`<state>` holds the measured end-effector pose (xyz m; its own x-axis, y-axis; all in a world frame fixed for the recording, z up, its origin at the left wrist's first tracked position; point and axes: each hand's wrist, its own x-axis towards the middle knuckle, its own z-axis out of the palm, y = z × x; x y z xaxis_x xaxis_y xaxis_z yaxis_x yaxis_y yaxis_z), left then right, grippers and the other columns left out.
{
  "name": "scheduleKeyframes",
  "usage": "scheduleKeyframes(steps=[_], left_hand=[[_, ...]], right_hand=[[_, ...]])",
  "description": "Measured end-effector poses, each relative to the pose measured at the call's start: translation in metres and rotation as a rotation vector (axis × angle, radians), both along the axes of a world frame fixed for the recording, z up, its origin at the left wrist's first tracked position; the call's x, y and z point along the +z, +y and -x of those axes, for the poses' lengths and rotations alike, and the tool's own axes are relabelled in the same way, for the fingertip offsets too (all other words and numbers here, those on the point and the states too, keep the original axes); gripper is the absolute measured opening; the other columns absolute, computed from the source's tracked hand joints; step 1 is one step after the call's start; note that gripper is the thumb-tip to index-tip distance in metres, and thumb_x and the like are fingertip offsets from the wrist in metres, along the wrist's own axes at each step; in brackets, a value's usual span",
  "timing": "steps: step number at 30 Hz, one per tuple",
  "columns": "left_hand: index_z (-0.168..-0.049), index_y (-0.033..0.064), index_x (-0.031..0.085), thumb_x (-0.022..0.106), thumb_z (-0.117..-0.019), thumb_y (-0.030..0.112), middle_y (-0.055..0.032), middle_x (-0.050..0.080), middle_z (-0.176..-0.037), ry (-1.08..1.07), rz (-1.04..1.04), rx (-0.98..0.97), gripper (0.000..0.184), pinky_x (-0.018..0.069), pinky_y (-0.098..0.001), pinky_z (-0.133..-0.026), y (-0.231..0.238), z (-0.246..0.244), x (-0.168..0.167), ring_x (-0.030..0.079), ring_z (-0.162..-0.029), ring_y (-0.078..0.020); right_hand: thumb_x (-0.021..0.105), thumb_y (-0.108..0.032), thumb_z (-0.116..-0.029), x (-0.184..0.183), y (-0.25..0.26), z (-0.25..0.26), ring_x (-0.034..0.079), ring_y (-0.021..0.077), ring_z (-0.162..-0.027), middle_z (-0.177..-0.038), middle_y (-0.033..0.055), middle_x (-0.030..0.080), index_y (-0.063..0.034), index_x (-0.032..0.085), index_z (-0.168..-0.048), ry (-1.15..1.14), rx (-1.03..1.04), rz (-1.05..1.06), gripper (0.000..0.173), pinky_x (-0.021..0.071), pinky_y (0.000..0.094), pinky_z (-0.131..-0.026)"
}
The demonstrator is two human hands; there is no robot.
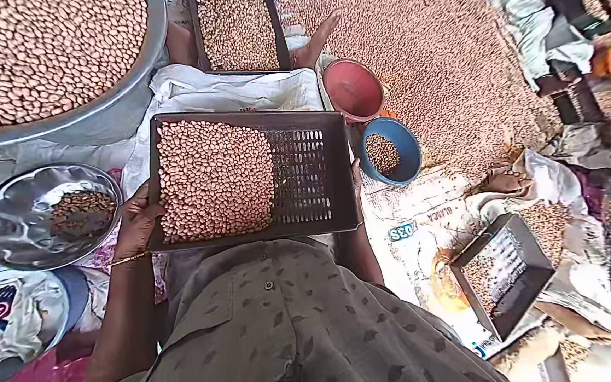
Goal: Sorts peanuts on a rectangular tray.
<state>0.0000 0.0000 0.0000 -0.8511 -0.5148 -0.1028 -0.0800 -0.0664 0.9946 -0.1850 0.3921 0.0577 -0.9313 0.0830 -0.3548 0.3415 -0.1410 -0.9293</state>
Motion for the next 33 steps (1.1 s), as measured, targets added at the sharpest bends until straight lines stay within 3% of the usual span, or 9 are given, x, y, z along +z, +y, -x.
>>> scheduleKeyframes(steps=[2,6,13,17,20,22,26,30,33], left_hand=[[-0.141,0.0097,0.057,0.049,-0.0782,-0.013,0.0065,0.07,-0.117,0.004,0.013,-0.035,0.067,0.0543,-0.0135,-0.074,0.0,0.003,0.003,0.065,-0.088,0.0058],[-0.142,0.0068,0.053,0.052,-0.0781,-0.01,0.0056,0.068,-0.123,-0.003,0.067,-0.086,0.066,0.0538,-0.0149,-0.085,0.003,0.003,0.01,0.064,-0.099,0.005],[-0.146,0.0014,0.049,0.051,-0.0775,-0.011,-0.0013,0.066,-0.13,0.021,0.169,-0.078,0.07,0.0524,-0.0154,-0.09,0.007,-0.002,0.006,0.063,-0.105,0.004],[-0.145,0.0055,0.052,0.051,-0.083,-0.004,-0.0064,0.068,-0.123,-0.134,0.345,-0.1,0.062,0.0534,-0.0202,-0.084,0.001,0.002,0.011,0.064,-0.096,0.0006],[-0.158,0.0012,0.033,0.049,-0.0907,0.003,-0.0281,0.048,-0.148,-0.371,0.621,-0.156,0.069,0.0435,-0.0567,-0.107,0.006,0.005,0.031,0.054,-0.132,-0.0363],[-0.161,-0.0056,0.016,0.051,-0.0926,0.002,-0.036,0.024,-0.161,-0.455,0.778,-0.085,0.077,0.0274,-0.0614,-0.119,0.025,0.009,0.054,0.03,-0.148,-0.0498],[-0.159,-0.001,0.03,0.051,-0.0869,0.003,-0.0305,0.039,-0.153,-0.148,0.818,0.013,0.075,0.0414,-0.0471,-0.112,0.052,0.017,0.068,0.046,-0.137,-0.04],[-0.15,-0.0015,0.044,0.049,-0.095,0.005,-0.025,0.05,-0.142,0.032,0.598,-0.021,0.056,0.0539,-0.0309,-0.094,0.067,0.021,0.054,0.062,-0.116,-0.0219],[-0.146,-0.0039,0.044,0.053,-0.0963,0.003,-0.0162,0.056,-0.131,0.072,0.413,0.019,0.051,0.0563,-0.027,-0.088,0.072,0.015,0.044,0.065,-0.105,-0.0128]], right_hand=[[0.054,-0.022,-0.1013,-0.041,0.044,0.0,0.07,0.0044,-0.094,-0.111,-0.0008,0.073,-0.0131,0.059,-0.135,0.237,0.305,0.159,0.035,0.0604,0.0259,-0.083],[0.05,0.006,-0.0866,-0.029,0.052,-0.003,0.071,0.0059,-0.089,-0.105,0.0004,0.073,-0.0041,0.058,-0.131,0.195,0.353,-0.076,0.046,0.0616,0.0267,-0.08],[0.053,0.008,-0.0817,-0.034,0.058,-0.001,0.07,0.0033,-0.082,-0.093,-0.0032,0.072,-0.0049,0.061,-0.115,0.298,0.408,-0.257,0.036,0.0604,0.0253,-0.076],[0.055,0.002,-0.0876,-0.02,0.052,-0.017,0.069,0.0088,-0.093,-0.11,0.0047,0.07,-0.0064,0.058,-0.131,0.383,0.394,-0.595,0.044,0.0586,0.0276,-0.079],[0.061,-0.01,-0.0944,-0.005,0.041,-0.01,0.055,0.0341,-0.133,-0.15,0.0271,0.048,0.0051,0.041,-0.152,0.625,0.328,-1.053,0.063,0.0446,0.0433,-0.111],[0.063,-0.009,-0.0962,0.006,0.023,-0.019,0.068,0.0277,-0.108,-0.126,0.0256,0.064,0.0084,0.058,-0.13,0.827,0.32,-0.976,0.039,0.055,0.0357,-0.095],[0.065,0.0,-0.0952,0.005,-0.029,-0.044,0.07,0.0125,-0.087,-0.101,0.0129,0.071,0.004,0.071,-0.108,0.716,0.905,-0.491,0.015,0.0597,0.0278,-0.081],[0.067,-0.005,-0.0941,-0.019,-0.069,-0.055,0.07,0.036,-0.104,-0.108,0.0207,0.073,0.0007,0.075,-0.111,0.792,1.211,-0.76,0.019,0.055,0.0495,-0.094],[0.064,-0.008,-0.0956,-0.027,-0.082,-0.062,0.068,0.0399,-0.105,-0.111,0.0242,0.069,0.0006,0.072,-0.109,0.76,1.222,-0.909,0.018,0.0561,0.0519,-0.09]])
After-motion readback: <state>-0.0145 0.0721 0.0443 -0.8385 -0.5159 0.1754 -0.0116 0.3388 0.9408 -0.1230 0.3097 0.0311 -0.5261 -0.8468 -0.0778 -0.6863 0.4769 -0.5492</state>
